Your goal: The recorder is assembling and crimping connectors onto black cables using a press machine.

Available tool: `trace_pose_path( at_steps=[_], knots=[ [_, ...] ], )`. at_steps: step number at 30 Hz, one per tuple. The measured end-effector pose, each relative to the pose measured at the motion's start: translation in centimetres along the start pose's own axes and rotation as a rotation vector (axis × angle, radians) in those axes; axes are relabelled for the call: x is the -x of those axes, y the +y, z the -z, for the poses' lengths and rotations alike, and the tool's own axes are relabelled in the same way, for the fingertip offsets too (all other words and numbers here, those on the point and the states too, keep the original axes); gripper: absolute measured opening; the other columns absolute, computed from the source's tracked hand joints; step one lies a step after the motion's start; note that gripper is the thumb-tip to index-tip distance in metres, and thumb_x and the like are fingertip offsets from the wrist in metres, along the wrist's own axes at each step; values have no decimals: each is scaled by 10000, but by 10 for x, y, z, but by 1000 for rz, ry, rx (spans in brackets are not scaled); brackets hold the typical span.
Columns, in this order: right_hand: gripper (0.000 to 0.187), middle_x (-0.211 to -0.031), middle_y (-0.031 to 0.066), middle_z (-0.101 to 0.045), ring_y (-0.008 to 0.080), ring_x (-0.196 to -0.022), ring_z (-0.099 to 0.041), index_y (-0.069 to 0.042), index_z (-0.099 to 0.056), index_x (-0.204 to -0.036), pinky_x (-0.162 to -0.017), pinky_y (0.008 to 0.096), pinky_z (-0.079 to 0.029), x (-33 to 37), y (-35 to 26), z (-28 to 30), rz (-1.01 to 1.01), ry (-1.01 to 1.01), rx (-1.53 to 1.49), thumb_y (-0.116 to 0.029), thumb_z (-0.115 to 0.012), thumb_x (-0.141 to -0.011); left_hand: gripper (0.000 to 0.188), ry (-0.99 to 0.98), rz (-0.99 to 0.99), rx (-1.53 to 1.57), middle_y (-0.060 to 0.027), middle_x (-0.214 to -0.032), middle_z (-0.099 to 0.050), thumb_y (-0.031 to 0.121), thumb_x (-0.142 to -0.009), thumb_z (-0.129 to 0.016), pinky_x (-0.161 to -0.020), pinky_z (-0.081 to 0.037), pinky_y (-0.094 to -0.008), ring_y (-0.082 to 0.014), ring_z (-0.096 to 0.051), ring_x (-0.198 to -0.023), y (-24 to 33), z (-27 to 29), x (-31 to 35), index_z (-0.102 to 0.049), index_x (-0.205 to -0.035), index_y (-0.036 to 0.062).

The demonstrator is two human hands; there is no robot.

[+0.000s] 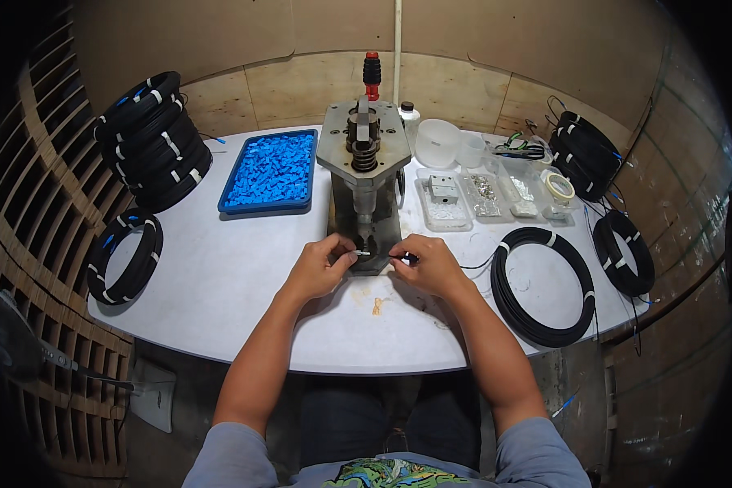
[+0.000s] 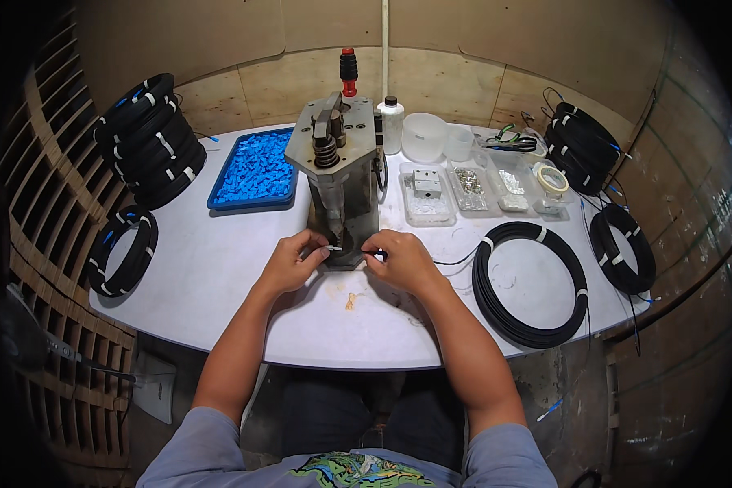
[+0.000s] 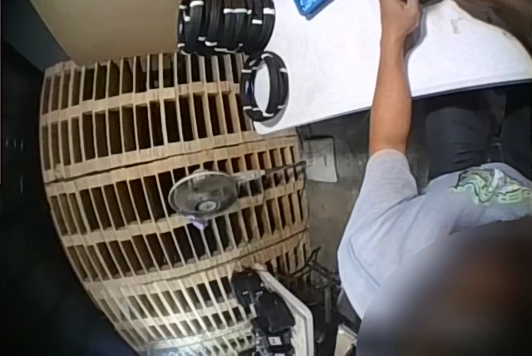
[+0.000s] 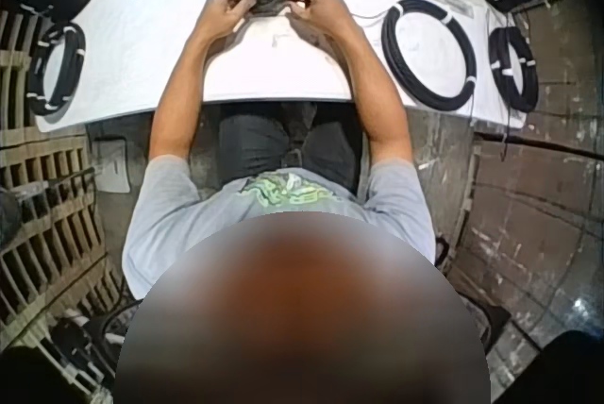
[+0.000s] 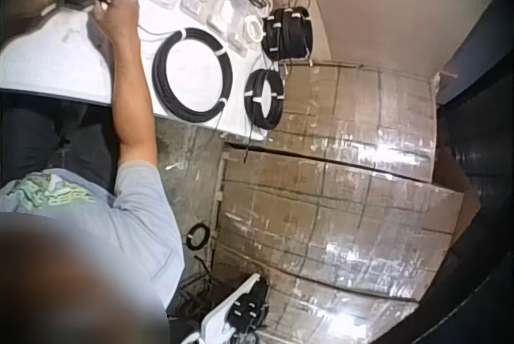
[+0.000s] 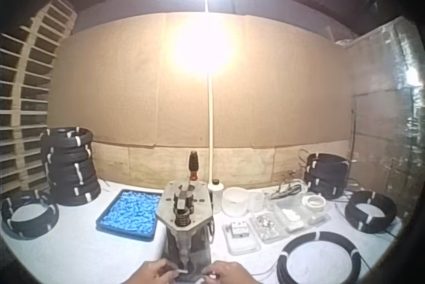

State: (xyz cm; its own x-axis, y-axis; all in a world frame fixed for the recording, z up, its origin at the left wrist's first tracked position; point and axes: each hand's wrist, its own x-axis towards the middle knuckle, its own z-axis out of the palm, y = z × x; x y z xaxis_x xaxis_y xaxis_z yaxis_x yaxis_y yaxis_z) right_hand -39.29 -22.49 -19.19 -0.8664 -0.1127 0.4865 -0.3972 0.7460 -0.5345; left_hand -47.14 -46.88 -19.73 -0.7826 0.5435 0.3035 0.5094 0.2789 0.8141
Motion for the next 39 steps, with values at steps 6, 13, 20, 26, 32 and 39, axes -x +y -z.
trace_pose_path(
  at_steps=[6, 13, 20, 26, 32, 39],
  knots=[
    [157, -885, 100, -727, 300, -785, -709, -79, -741, -927, -724, 374, -577, 1, -1, 1, 15, 11, -5, -125, -742, -777, 199, -16, 9, 36, -80, -868, -724, 159, -914, -725, -735, -513, -313, -146, -640, -790, 1, 1, 1, -679, -1021, -3],
    [150, -878, 104, -726, 293, -774, -711, -72, -736, -913, -712, 369, -577, 0, -1, 7, 45, 21, -2, -125, -747, -774, 309, -40, -11, -20, -98, -844, -728, 257, -856, -797, -700, -529, -322, -182, -678, -768, 2, 7, 2, -693, -1009, 10],
    [97, -801, 82, -718, 194, -673, -685, -35, -741, -868, -615, 302, -537, -2, -13, 26, 91, 148, -116, -76, -773, -786, 407, -9, -3, -39, -105, -843, -729, 320, -795, -859, -748, -543, -330, -192, -686, -783, 0, 5, 1, -700, -994, 2],
    [71, -763, 55, -704, 145, -652, -635, -35, -734, -819, -601, 270, -492, 0, -13, 51, 163, 348, -238, -37, -784, -769, 276, 62, -102, -135, -131, -827, -731, 232, -835, -814, -702, -551, -329, -220, -707, -744, 13, 6, 3, -701, -918, -6],
    [87, -781, 28, -678, 90, -697, -579, -9, -715, -862, -654, 237, -470, 6, 5, 80, 121, 577, -421, 9, -784, -812, 156, 122, -265, -97, -109, -780, -715, 137, -849, -786, -649, -538, -308, -189, -690, -695, 23, -2, 4, -706, -861, 5],
    [87, -809, 9, -700, 53, -708, -586, -14, -719, -902, -665, 217, -477, 6, 25, 102, -26, 719, -615, -27, -791, -855, 118, -18, -470, -40, -109, -787, -702, 100, -848, -780, -664, -528, -318, -230, -690, -706, 73, -29, -8, -707, -834, 8]
  ],
)
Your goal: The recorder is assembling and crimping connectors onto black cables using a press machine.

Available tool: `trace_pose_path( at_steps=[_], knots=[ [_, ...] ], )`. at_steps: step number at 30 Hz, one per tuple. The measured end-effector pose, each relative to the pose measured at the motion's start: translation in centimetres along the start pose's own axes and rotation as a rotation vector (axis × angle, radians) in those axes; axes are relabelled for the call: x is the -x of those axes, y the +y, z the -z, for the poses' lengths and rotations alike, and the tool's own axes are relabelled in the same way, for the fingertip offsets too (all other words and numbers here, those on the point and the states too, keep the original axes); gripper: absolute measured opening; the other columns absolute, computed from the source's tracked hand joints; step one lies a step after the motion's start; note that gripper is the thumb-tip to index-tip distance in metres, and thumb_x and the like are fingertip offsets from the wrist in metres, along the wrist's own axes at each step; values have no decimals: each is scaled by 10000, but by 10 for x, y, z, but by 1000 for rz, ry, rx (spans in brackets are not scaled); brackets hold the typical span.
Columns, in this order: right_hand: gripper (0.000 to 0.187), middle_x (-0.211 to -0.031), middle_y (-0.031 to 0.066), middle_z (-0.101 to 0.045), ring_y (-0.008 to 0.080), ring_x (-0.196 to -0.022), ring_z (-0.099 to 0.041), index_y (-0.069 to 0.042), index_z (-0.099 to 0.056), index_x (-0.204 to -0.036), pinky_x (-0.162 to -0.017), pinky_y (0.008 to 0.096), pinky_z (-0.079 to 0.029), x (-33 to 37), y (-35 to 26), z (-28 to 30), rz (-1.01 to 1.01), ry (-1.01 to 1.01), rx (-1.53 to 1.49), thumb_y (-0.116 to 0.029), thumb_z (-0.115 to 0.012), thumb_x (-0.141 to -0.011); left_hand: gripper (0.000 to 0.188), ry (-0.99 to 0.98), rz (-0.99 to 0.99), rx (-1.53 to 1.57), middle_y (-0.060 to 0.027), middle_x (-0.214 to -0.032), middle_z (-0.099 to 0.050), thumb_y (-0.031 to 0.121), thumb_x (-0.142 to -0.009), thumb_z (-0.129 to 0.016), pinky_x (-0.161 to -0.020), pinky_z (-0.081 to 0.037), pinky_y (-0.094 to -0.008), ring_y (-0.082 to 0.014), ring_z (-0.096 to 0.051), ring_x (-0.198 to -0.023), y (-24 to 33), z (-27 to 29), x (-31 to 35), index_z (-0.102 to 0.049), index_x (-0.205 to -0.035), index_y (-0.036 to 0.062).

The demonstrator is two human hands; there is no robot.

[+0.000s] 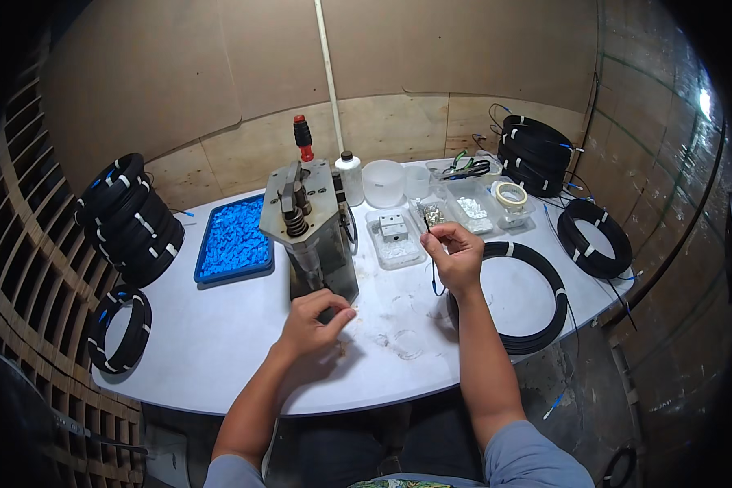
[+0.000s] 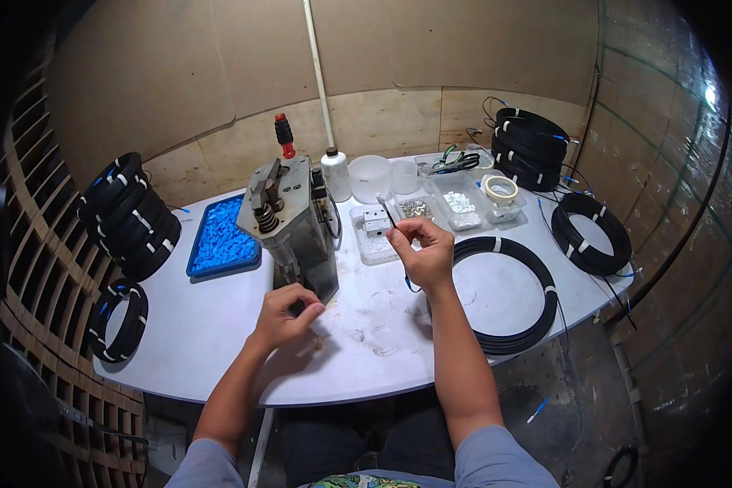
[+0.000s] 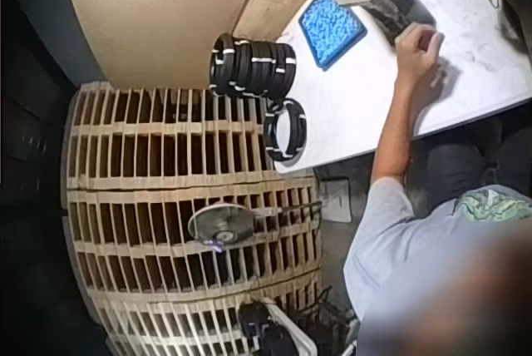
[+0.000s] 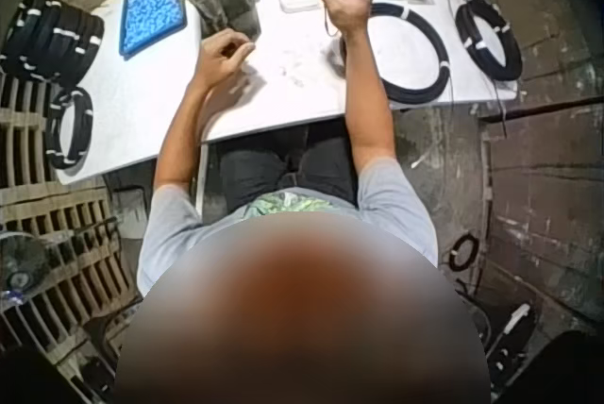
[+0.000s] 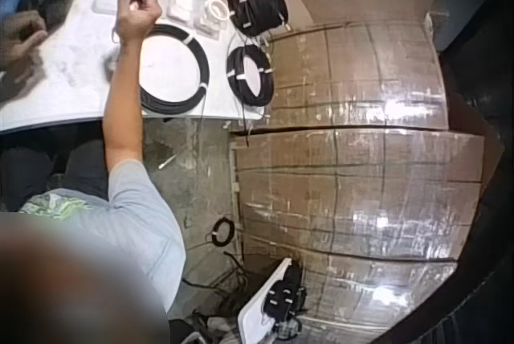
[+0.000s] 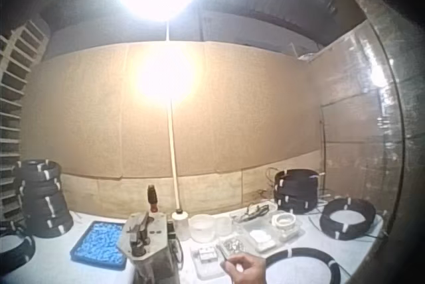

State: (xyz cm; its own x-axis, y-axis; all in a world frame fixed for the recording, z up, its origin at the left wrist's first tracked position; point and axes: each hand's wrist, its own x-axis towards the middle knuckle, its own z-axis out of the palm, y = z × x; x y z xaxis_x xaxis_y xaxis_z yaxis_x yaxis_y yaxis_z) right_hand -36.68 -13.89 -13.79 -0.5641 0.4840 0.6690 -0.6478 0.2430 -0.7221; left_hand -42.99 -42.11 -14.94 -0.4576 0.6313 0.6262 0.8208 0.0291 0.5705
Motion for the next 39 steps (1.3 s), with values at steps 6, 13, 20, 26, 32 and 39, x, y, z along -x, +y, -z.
trace_pose_path(
  at_steps=[6, 13, 20, 26, 32, 39],
  knots=[
    [124, -782, 0, -706, 45, -704, -615, -7, -714, -887, -659, 212, -503, -25, -8, 7, -192, -113, 68, -79, -813, -866, 147, 48, -67, 66, -120, -805, -725, 131, -856, -778, -691, -548, -322, -227, -710, -724, 33, -31, -65, -710, -859, 1],
    [153, -834, 32, -732, 62, -734, -633, 3, -733, -935, -677, 228, -517, -46, -5, 8, -322, -191, 36, -127, -801, -896, 235, 190, 251, 328, -93, -831, -742, 186, -956, -695, -717, -555, -291, -122, -691, -762, 24, -69, -151, -711, -1050, -28],
    [173, -847, 41, -734, 72, -743, -629, 5, -729, -968, -677, 217, -502, -36, 0, 6, -409, -167, -130, -145, -794, -909, 242, 94, 345, 507, -75, -816, -733, 173, -981, -671, -655, -514, -256, -94, -648, -744, 6, -82, -165, -738, -1012, -57],
    [167, -805, 16, -712, 57, -700, -594, -10, -731, -975, -644, 213, -483, -27, 1, 5, -460, -100, -171, -145, -798, -905, 221, -65, 381, 640, -65, -894, -722, 154, -1001, -654, -750, -567, -282, -108, -656, -787, -1, -81, -168, -722, -1041, -53],
    [166, -792, 14, -717, 49, -673, -582, -8, -737, -964, -619, 213, -470, -20, 0, 3, -466, -109, -184, -165, -777, -929, 216, -40, 378, 770, -54, -824, -697, 161, -1004, -650, -673, -519, -251, -91, -620, -761, -5, -86, -161, -718, -1020, -44],
    [220, -700, 62, -732, 57, -532, -592, -12, -745, -979, -493, 239, -461, -6, -6, -14, -5, 42, 523, -136, -833, -820, 214, 4, 397, 746, -41, -801, -686, 175, -993, -676, -662, -517, -247, -83, -614, -729, -12, -89, -161, -716, -979, -34]
  ],
)
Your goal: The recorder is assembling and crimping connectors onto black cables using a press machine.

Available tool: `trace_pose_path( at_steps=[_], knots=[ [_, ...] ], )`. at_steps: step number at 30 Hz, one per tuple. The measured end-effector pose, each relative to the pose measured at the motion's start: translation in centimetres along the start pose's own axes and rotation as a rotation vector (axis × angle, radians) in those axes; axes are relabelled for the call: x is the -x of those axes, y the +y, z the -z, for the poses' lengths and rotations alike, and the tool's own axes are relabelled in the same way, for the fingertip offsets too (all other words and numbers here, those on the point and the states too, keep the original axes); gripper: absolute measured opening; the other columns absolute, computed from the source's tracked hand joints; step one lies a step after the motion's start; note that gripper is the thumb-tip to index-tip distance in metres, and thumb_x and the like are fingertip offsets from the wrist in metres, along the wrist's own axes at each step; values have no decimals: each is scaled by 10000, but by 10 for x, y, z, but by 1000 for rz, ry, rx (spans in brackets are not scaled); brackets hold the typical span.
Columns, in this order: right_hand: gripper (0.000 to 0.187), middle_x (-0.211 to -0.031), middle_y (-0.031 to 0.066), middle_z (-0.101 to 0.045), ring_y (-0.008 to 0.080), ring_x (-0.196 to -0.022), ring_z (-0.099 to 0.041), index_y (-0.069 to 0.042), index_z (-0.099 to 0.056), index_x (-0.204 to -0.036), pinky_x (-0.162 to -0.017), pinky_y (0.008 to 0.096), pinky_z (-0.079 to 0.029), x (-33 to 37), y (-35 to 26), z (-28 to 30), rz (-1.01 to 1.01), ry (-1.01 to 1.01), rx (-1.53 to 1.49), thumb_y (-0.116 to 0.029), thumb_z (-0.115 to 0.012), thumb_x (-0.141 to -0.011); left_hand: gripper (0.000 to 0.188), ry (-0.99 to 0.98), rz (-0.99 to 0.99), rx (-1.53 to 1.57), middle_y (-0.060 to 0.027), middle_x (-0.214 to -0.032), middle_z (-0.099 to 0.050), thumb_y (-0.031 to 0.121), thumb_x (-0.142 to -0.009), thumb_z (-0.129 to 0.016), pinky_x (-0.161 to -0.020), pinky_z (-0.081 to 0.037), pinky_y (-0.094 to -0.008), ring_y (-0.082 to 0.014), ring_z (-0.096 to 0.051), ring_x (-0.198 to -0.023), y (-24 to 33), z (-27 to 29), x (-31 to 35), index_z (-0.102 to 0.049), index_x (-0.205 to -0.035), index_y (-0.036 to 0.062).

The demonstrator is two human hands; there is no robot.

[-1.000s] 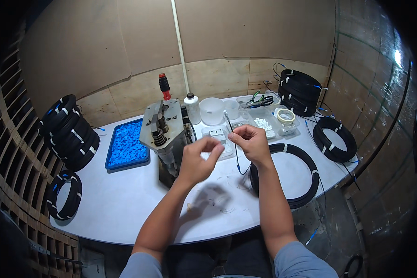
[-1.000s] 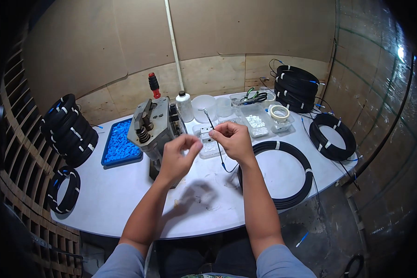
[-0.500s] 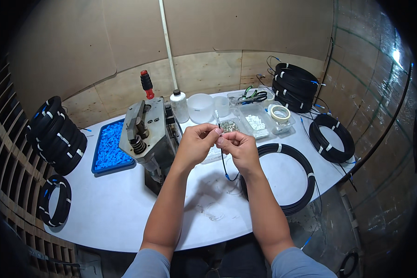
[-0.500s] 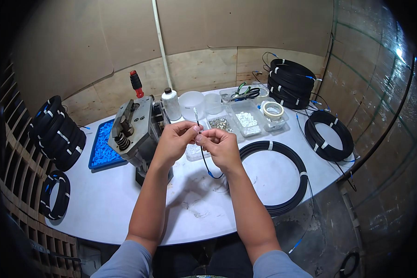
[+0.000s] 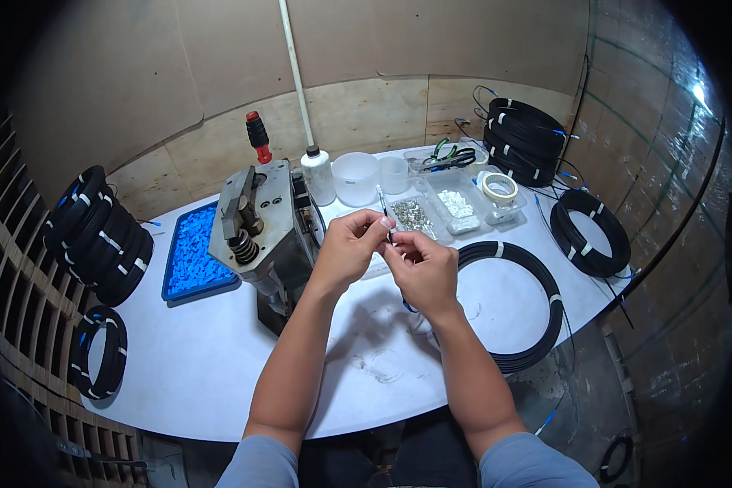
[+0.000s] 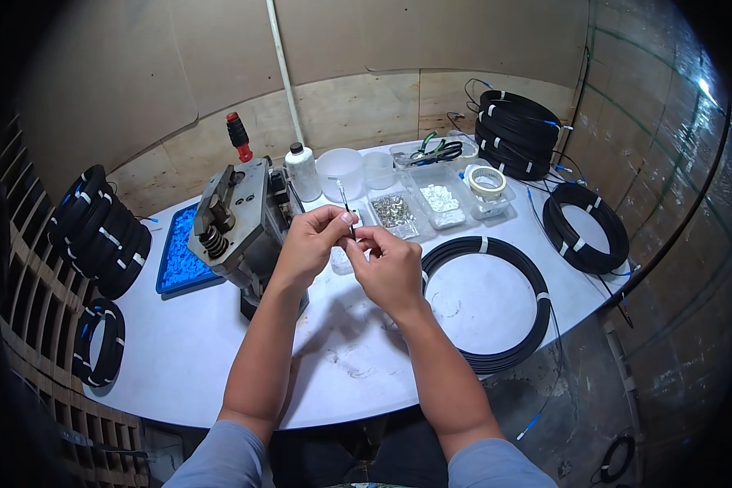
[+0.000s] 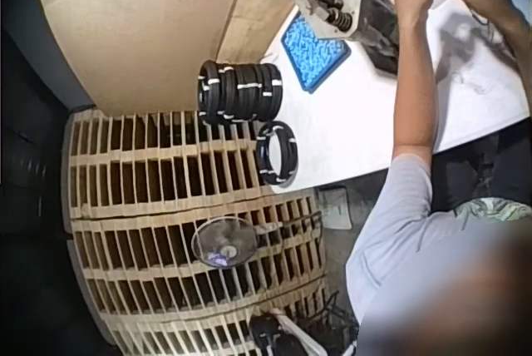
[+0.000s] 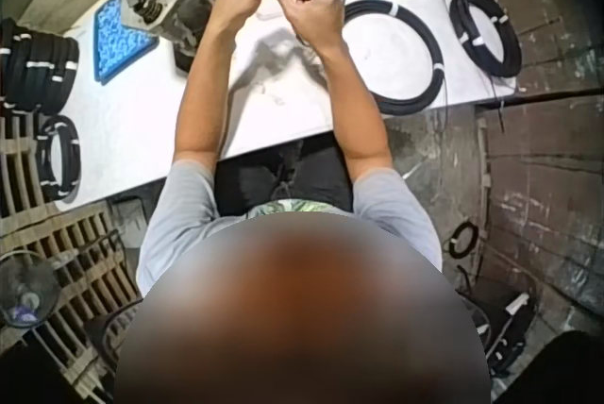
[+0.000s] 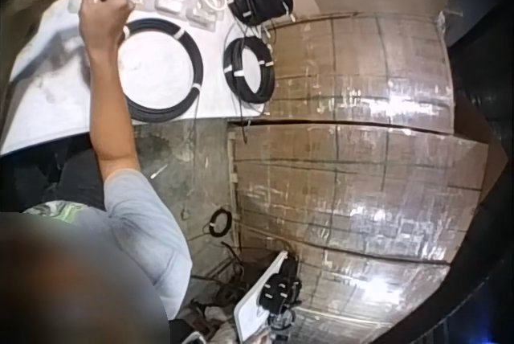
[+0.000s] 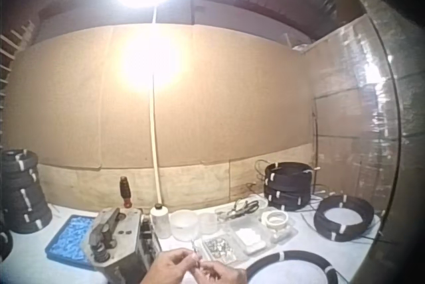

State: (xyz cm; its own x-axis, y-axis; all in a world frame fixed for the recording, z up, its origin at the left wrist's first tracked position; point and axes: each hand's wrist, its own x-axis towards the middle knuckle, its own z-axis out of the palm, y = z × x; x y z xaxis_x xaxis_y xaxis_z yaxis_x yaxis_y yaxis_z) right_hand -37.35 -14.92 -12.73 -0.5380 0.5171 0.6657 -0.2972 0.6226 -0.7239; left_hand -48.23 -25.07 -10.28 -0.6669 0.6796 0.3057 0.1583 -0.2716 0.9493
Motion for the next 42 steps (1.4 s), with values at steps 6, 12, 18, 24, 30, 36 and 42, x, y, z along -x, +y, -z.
trace_pose_path(
  at_steps=[6, 12, 18, 24, 30, 36, 42],
  knots=[
    [157, -724, 81, -746, 94, -563, -669, -9, -740, -959, -526, 246, -520, 2, -6, -5, 5, 61, -27, -102, -798, -846, 215, 13, -18, -1, -27, -756, -672, 186, -981, -698, -629, -487, -233, -74, -593, -688, 3, 0, 1, -718, -971, -28],
    [101, -728, 100, -750, 130, -630, -732, -3, -735, -911, -568, 257, -565, 3, 0, -8, 51, 33, -1, -86, -772, -866, 210, 28, 45, 22, -16, -756, -655, 183, -976, -703, -627, -481, -234, -68, -568, -669, -5, 6, 0, -719, -968, -26],
    [89, -695, 97, -738, 159, -595, -729, -7, -723, -854, -542, 271, -563, 4, -3, -3, 102, 23, 54, -84, -768, -856, 200, -103, 174, 41, 22, -819, -652, 210, -1011, -661, -750, -527, -247, -53, -603, -758, 3, 13, 2, -715, -1025, 18],
    [100, -658, 90, -720, 160, -580, -725, -15, -706, -816, -521, 273, -551, 5, -9, 0, 126, 57, 62, -86, -766, -854, 201, -180, 186, 98, 7, -887, -665, 216, -1014, -656, -805, -540, -275, -77, -626, -816, 5, 18, 4, -702, -1058, 25],
    [101, -646, 95, -715, 171, -572, -724, -17, -699, -819, -523, 275, -551, 6, -15, 1, 157, 98, 42, -84, -763, -859, 219, -255, 186, 183, -16, -994, -705, 239, -1005, -673, -810, -554, -284, -97, -654, -892, 9, 20, 7, -712, -1084, 38],
    [99, -644, 96, -713, 172, -573, -724, -17, -692, -818, -524, 279, -550, 5, -13, 1, 165, 103, 40, -77, -761, -858, 207, -247, 175, 193, -12, -1049, -703, 243, -1005, -673, -823, -558, -298, -102, -659, -923, 9, 17, 8, -714, -1075, 52],
    [100, -639, 91, -712, 162, -567, -719, -19, -690, -813, -522, 272, -546, 6, -12, -2, 152, 105, 25, -73, -763, -855, 204, -277, 156, 224, -3, -1052, -693, 246, -1006, -670, -835, -550, -298, -99, -652, -940, 4, 20, 6, -702, -1090, 63]
  ],
)
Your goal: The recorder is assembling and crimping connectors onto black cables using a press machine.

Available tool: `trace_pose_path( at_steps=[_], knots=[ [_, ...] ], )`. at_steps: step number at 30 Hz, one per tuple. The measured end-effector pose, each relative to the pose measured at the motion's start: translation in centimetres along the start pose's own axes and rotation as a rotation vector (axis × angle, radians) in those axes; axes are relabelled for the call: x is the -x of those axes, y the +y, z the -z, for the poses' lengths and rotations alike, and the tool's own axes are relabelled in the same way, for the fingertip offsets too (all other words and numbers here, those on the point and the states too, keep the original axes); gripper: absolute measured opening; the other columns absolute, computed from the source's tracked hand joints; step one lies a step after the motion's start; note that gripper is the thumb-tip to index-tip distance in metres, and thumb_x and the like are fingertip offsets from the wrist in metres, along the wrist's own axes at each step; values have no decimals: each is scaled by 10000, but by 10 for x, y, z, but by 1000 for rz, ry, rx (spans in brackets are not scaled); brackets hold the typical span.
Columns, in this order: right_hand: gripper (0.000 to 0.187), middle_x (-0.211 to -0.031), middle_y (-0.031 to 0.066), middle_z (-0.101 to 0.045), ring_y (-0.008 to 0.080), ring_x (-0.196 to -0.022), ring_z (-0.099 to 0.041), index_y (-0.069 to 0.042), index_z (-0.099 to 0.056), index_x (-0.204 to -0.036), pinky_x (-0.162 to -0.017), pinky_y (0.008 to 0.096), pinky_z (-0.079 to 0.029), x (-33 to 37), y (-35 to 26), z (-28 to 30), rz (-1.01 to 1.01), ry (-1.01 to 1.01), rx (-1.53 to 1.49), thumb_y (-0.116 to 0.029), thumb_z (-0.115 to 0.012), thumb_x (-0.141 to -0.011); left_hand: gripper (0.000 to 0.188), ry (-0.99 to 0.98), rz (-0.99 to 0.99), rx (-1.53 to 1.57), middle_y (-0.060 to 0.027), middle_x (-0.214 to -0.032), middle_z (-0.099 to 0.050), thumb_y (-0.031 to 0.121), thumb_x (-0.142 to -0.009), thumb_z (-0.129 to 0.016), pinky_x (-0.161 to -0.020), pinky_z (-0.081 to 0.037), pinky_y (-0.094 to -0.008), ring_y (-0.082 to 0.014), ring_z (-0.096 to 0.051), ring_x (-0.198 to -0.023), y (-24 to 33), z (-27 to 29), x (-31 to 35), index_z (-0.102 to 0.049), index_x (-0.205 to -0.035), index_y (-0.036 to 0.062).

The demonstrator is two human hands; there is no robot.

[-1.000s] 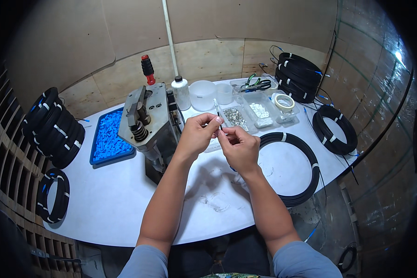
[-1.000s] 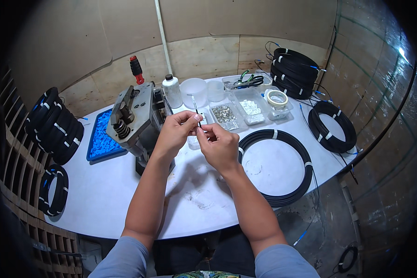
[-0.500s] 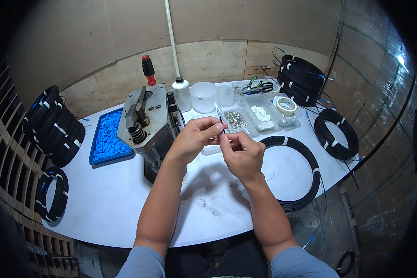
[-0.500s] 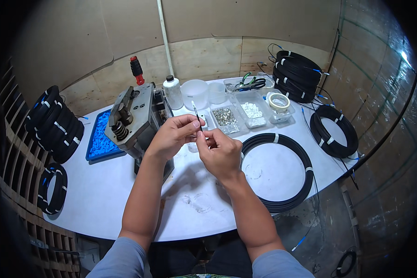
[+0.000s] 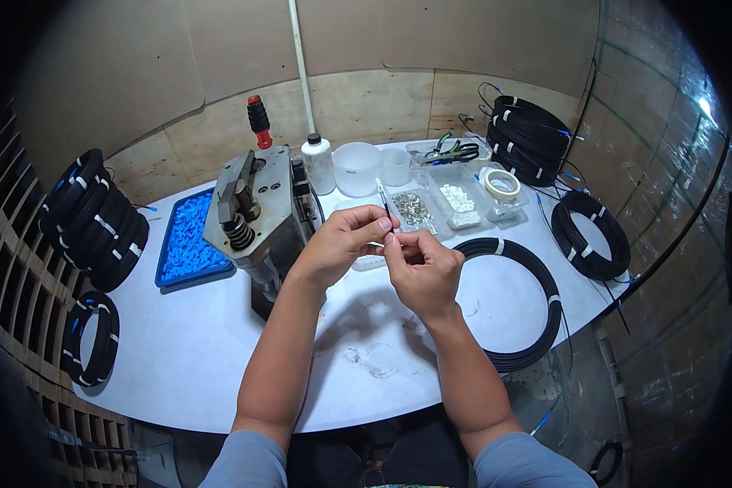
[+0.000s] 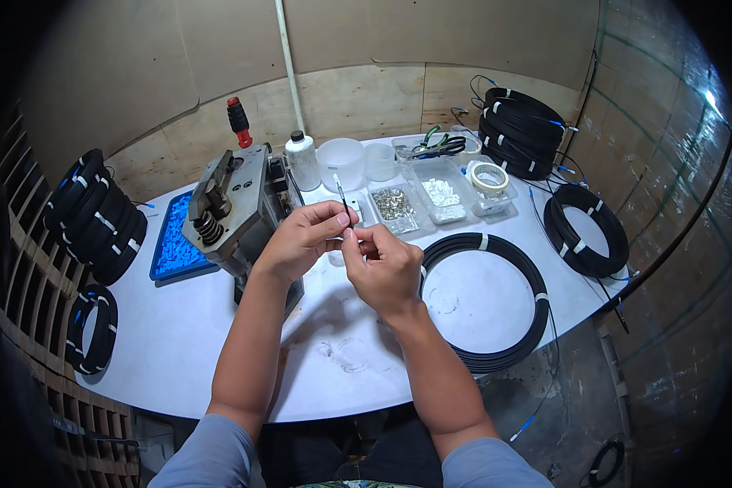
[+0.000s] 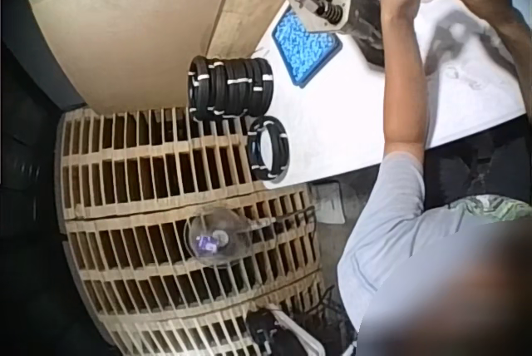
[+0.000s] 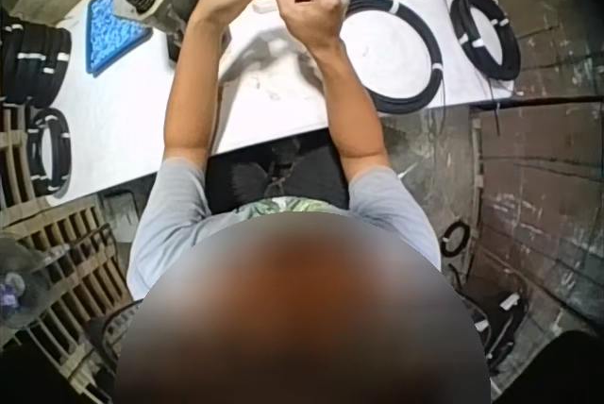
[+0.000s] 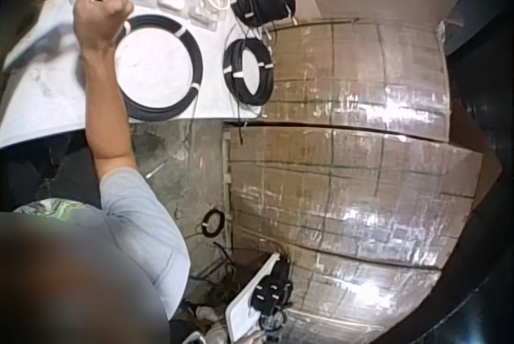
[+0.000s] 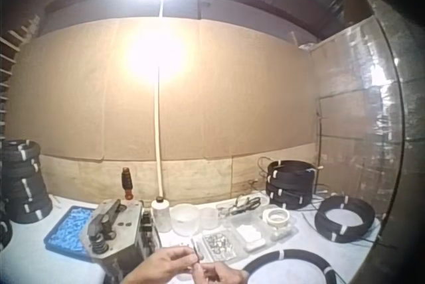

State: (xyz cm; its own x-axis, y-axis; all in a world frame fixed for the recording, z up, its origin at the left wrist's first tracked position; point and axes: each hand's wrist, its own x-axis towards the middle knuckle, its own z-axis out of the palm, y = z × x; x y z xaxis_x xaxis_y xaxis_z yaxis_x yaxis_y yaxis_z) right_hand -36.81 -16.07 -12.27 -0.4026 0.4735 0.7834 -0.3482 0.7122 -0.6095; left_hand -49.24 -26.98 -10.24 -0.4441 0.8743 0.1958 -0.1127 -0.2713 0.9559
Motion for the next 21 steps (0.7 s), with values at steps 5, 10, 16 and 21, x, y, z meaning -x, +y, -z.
trace_pose_path(
  at_steps=[5, 10, 16, 21],
  knots=[
    [101, -631, 85, -708, 157, -558, -713, -22, -689, -810, -517, 268, -542, 0, 2, 0, -2, 5, -1, -72, -763, -857, 192, 23, 2, 11, -4, -1063, -688, 231, -1009, -662, -845, -546, -301, -103, -650, -951, 1, -5, 0, -698, -1094, 62],
    [103, -646, 76, -706, 149, -564, -704, -23, -682, -808, -524, 271, -538, -3, -4, 3, -24, -24, -8, -69, -761, -857, 190, 24, -38, 37, -18, -1066, -683, 208, -1007, -665, -855, -548, -308, -112, -648, -953, 1, -4, 1, -690, -1089, 39],
    [68, -724, 74, -716, 126, -616, -675, -17, -723, -860, -549, 268, -511, -10, -1, 9, 76, -99, 26, -39, -776, -825, 210, -2, -133, -64, -43, -1021, -681, 182, -994, -688, -839, -546, -295, -115, -645, -907, 6, -3, 2, -668, -1069, -13],
    [126, -767, 90, -703, 123, -629, -645, 3, -750, -934, -552, 257, -484, -9, 6, 9, 151, -93, 32, -57, -792, -831, 181, 20, -209, -178, -30, -943, -685, 162, -987, -693, -821, -542, -284, -106, -647, -867, 9, -9, 2, -664, -1007, -16]
  ],
)
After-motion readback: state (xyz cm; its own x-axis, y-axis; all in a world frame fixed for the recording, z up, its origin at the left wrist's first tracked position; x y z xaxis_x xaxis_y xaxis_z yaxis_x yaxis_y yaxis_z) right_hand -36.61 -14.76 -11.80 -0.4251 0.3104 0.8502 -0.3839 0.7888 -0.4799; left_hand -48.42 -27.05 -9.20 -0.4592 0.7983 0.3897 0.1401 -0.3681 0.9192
